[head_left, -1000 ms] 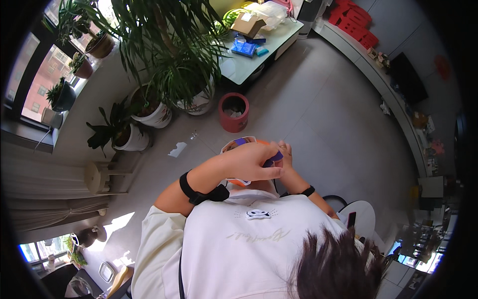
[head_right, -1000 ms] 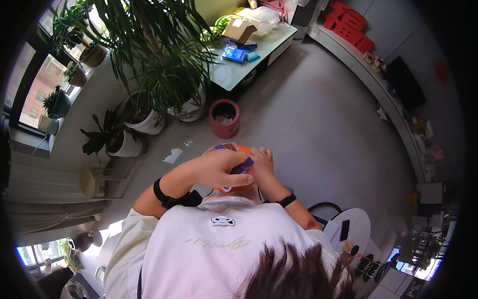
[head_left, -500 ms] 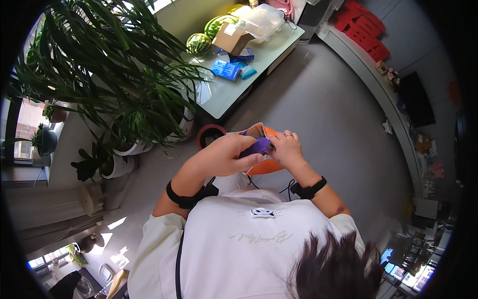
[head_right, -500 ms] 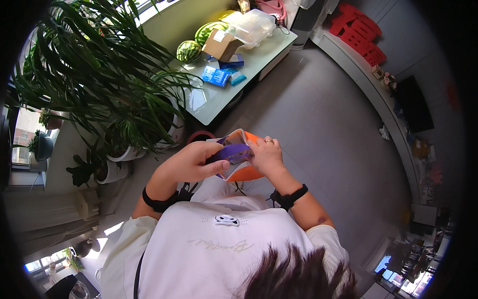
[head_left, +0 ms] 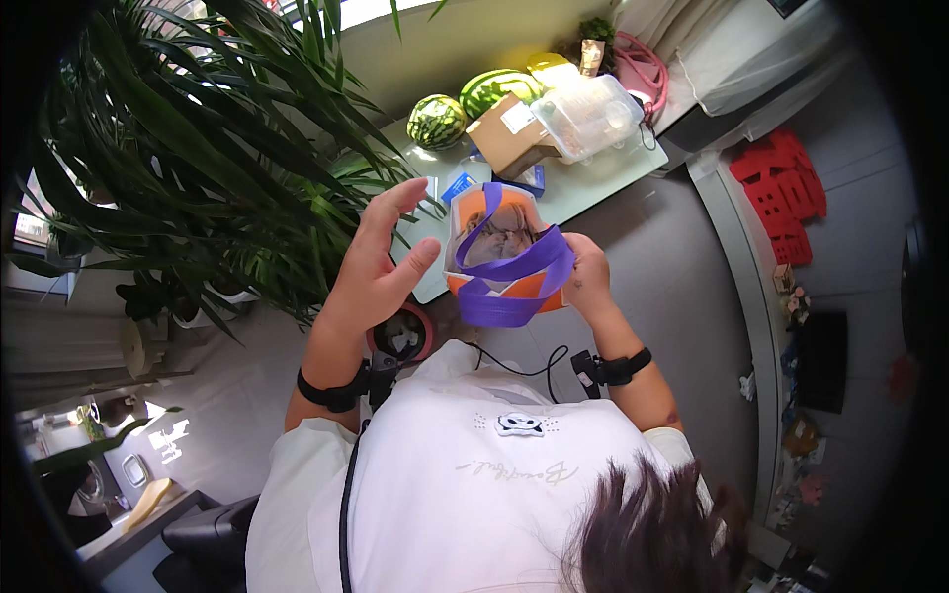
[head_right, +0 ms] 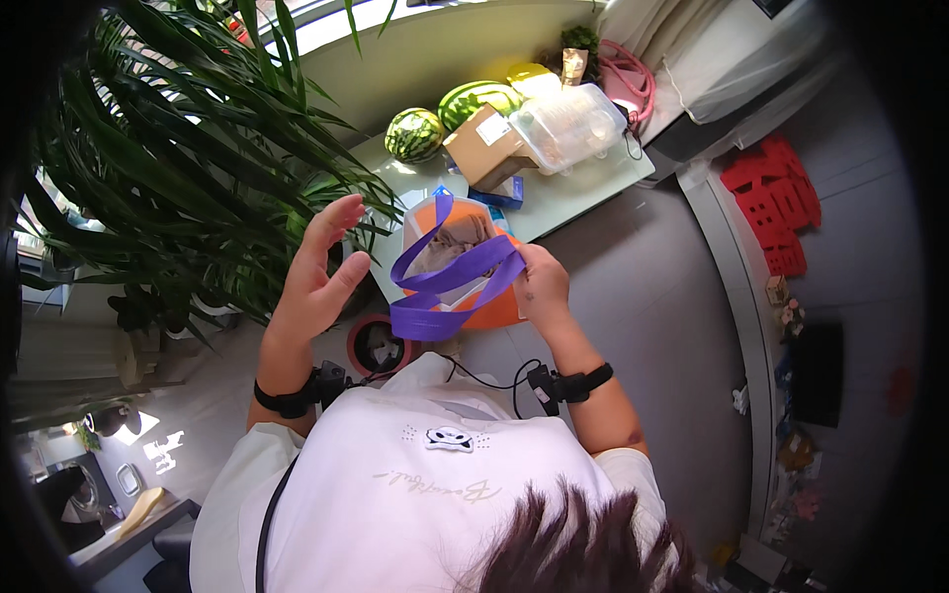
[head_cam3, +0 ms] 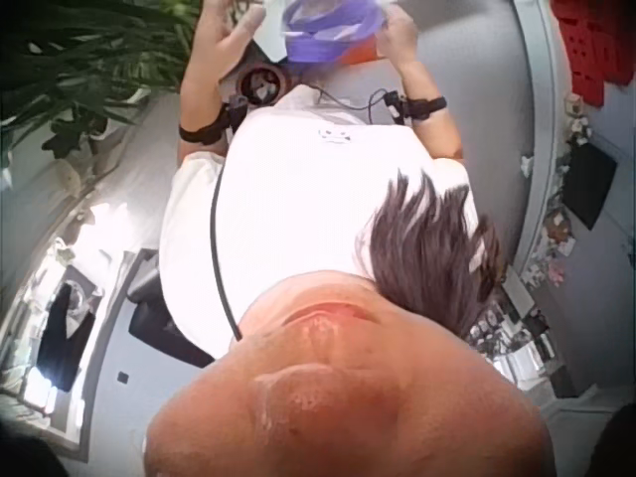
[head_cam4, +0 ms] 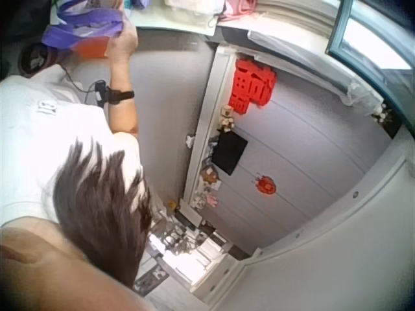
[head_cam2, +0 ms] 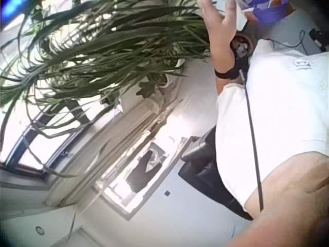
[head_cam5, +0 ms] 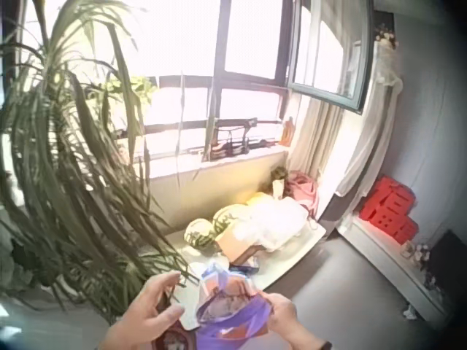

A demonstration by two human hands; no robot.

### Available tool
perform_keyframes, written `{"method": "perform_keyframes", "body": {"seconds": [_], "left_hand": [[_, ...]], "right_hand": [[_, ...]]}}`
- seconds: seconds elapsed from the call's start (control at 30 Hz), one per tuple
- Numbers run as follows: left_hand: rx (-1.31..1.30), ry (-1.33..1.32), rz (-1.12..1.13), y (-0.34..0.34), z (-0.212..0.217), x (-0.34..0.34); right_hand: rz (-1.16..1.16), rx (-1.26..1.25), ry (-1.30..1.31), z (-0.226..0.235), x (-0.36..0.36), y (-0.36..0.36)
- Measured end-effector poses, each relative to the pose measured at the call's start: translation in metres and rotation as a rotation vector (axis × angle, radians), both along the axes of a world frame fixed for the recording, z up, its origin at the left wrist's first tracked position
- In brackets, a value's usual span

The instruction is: The person wipes a leather sofa and throw pillows with a cloth, then picks up items from the sofa to place them in a bag before moving to a counter.

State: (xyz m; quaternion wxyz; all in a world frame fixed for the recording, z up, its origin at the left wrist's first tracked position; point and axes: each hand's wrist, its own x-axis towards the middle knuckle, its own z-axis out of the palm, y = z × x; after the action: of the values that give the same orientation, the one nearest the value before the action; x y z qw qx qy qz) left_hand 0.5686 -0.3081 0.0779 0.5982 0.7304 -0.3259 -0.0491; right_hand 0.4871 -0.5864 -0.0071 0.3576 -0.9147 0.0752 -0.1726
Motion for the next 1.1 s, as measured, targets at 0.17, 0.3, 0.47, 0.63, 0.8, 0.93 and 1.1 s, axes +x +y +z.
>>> {"method": "perform_keyframes", "body": {"seconds": [0.17, 0.3, 0.47, 0.63, 0.8, 0.93, 1.1], "left_hand": [[-0.036, 0.449, 0.181, 0.031, -0.018, 0.020], [0.182, 0.505, 0.329, 0.058, -0.023, -0.003], [0.144, 0.667, 0.721, 0.070, -0.049, -0.062], [0.143, 0.797, 1.055, 0.041, -0.037, -0.108], [0.147, 0.834, 1.290, 0.006, -0.023, -0.136], [0.192, 0.875, 1.383, -0.021, -0.015, -0.145], [0.150, 0.869, 1.481, -0.054, -0.011, -0.162]], "right_hand": [[0.103, 0.347, -0.094, -0.006, 0.111, -0.044], [0.223, 0.487, -0.113, -0.009, 0.202, -0.044], [0.352, 0.652, -0.185, -0.018, 0.309, -0.011], [0.489, 1.017, -0.117, -0.027, 0.393, 0.047], [0.550, 1.218, 0.009, -0.074, 0.470, 0.095], [0.493, 0.880, 0.138, -0.148, 0.543, 0.106], [0.208, 0.217, 0.452, -0.188, 0.578, 0.123]]}}
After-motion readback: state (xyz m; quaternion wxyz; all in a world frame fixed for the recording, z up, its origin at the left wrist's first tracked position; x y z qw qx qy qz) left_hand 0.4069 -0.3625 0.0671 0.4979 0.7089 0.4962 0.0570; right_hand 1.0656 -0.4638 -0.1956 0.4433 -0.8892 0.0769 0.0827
